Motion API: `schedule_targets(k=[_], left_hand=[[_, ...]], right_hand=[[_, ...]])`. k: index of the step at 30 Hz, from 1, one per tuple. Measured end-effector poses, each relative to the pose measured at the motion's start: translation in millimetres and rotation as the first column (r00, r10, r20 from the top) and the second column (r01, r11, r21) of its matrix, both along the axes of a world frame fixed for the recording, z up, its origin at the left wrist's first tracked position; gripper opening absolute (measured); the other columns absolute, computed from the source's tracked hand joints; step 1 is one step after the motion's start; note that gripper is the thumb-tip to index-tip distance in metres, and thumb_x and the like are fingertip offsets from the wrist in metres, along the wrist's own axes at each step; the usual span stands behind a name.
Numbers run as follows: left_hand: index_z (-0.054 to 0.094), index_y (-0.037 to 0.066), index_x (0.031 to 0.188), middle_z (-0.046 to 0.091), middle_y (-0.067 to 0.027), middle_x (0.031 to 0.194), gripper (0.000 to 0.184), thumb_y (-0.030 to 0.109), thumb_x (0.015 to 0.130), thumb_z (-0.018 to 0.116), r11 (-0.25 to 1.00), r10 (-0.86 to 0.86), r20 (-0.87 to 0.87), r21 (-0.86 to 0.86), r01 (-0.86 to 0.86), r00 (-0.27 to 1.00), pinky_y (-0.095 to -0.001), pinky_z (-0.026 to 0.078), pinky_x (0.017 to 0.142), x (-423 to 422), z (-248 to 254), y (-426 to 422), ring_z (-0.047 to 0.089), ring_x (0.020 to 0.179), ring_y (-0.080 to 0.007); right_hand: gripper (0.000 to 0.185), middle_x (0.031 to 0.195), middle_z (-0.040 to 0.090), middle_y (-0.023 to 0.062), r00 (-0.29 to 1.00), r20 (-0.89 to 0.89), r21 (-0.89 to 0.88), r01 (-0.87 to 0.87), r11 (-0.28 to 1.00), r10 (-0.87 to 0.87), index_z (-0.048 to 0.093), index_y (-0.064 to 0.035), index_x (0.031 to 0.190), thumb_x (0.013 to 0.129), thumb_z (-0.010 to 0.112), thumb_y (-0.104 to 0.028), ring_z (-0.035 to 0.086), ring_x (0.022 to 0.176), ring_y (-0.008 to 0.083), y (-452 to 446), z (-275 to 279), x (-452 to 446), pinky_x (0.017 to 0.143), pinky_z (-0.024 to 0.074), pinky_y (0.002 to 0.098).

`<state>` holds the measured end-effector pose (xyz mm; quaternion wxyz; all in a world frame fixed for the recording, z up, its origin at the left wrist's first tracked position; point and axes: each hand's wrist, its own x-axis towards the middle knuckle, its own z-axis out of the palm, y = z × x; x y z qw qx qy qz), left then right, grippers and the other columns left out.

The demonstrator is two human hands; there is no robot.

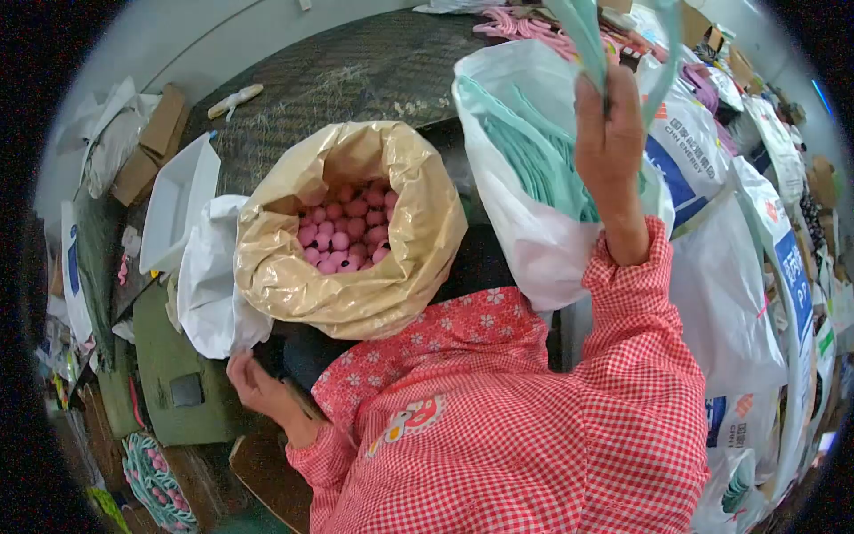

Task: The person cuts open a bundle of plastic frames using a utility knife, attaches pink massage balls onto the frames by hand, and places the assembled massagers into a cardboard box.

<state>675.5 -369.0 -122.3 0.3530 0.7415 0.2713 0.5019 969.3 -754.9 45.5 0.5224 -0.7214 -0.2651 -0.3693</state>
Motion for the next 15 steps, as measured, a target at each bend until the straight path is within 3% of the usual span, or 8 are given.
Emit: schedule_targets(k=[2, 3, 5, 8, 9, 11, 13, 15], left_hand=[[0.059, -0.002, 0.092, 0.058, -0.0112, 0.100, 0.011, -0.009, 0.088, 0.052, 0.993, -0.117, 0.052, 0.029, 0.116, 0.992, -0.0306, 0.044, 0.088, 17.9, 16.8, -20.9, 0.056, 0.097, -0.0208], [0.060, -0.002, 0.090, 0.057, -0.0120, 0.101, 0.011, -0.010, 0.087, 0.053, 0.981, -0.192, 0.067, 0.041, 0.189, 0.979, -0.0304, 0.044, 0.086, 25.6, 26.9, -32.6, 0.057, 0.095, -0.0209], [0.059, -0.002, 0.092, 0.057, -0.0130, 0.102, 0.014, -0.011, 0.085, 0.053, 0.933, -0.361, 0.142, 0.042, 0.358, 0.922, -0.0313, 0.044, 0.089, 38.1, 38.3, -54.9, 0.057, 0.097, -0.0226], [0.056, -0.001, 0.103, 0.053, -0.0159, 0.110, 0.019, -0.006, 0.085, 0.055, 0.890, -0.440, 0.101, 0.181, 0.419, 0.892, -0.0366, 0.044, 0.092, 44.0, 65.0, -83.9, 0.054, 0.104, -0.0268], [0.056, -0.001, 0.103, 0.053, -0.0159, 0.110, 0.019, -0.006, 0.085, 0.055, 0.893, -0.430, 0.093, 0.188, 0.408, 0.898, -0.0366, 0.044, 0.092, 43.0, 71.9, -85.2, 0.054, 0.104, -0.0268], [0.048, 0.000, 0.115, 0.047, -0.0191, 0.120, 0.031, 0.005, 0.086, 0.057, 0.859, -0.342, 0.222, 0.467, 0.208, 0.913, -0.0425, 0.042, 0.095, 41.1, 82.0, -84.1, 0.049, 0.110, -0.0304], [0.044, 0.000, 0.120, 0.042, -0.0212, 0.126, 0.037, 0.014, 0.087, 0.056, 0.854, -0.289, 0.232, 0.500, 0.141, 0.929, -0.0454, 0.039, 0.099, 31.4, 87.1, -74.0, 0.045, 0.115, -0.0319], [0.045, -0.004, 0.118, 0.043, -0.0189, 0.128, 0.031, 0.014, 0.093, 0.050, 0.883, -0.103, 0.225, 0.470, -0.015, 0.969, -0.0447, 0.034, 0.103, 21.3, 89.6, -66.3, 0.042, 0.122, -0.0323]], right_hand=[[0.015, 0.073, 0.054, 0.0014, 0.930, 0.338, -0.212, 0.227, 0.951, -0.147, 0.058, -0.0009, 0.105, 0.095, 0.058, -0.012, 0.047, 0.063, 0.0068, 32.4, 22.6, -25.2, 0.055, 0.0402, 0.0232], [0.015, 0.073, 0.054, 0.0014, 0.934, 0.327, -0.207, 0.221, 0.953, -0.146, 0.058, -0.0009, 0.105, 0.095, 0.058, -0.012, 0.047, 0.063, 0.0068, 46.5, 30.3, -36.7, 0.055, 0.0402, 0.0232], [0.017, 0.078, 0.061, 0.0059, 0.859, 0.512, -0.313, 0.173, 0.934, 0.013, 0.061, -0.0018, 0.107, 0.092, 0.060, -0.009, 0.056, 0.065, 0.0117, 72.2, 42.7, -53.2, 0.057, 0.0461, 0.0257], [0.025, 0.084, 0.065, 0.0111, 0.805, 0.525, -0.524, 0.050, 0.850, 0.277, 0.061, -0.0031, 0.112, 0.087, 0.064, -0.007, 0.064, 0.069, 0.0201, 102.4, 54.3, -56.1, 0.059, 0.0506, 0.0291], [0.033, 0.088, 0.066, 0.0124, 0.830, 0.369, -0.643, -0.097, 0.760, 0.418, 0.061, -0.0058, 0.113, 0.080, 0.065, -0.006, 0.063, 0.068, 0.0261, 109.4, 55.9, -62.3, 0.056, 0.0502, 0.0316], [0.035, 0.094, 0.067, 0.0088, 0.806, 0.206, -0.890, -0.081, 0.449, 0.555, 0.062, -0.0088, 0.112, 0.077, 0.062, -0.008, 0.061, 0.064, 0.0229, 120.7, 49.7, -84.4, 0.053, 0.0489, 0.0323], [0.032, 0.091, 0.066, 0.0026, 0.794, -0.014, -0.976, -0.144, 0.166, 0.607, 0.062, -0.0117, 0.109, 0.077, 0.057, -0.011, 0.059, 0.064, 0.0191, 134.9, 24.0, -104.6, 0.051, 0.0483, 0.0351], [0.006, 0.083, 0.062, 0.0038, 0.688, -0.110, -0.948, -0.289, 0.133, 0.717, 0.059, -0.0102, 0.081, 0.077, 0.058, -0.015, 0.065, 0.080, 0.0230, 146.2, -5.3, -117.8, 0.055, 0.0516, 0.0391]])
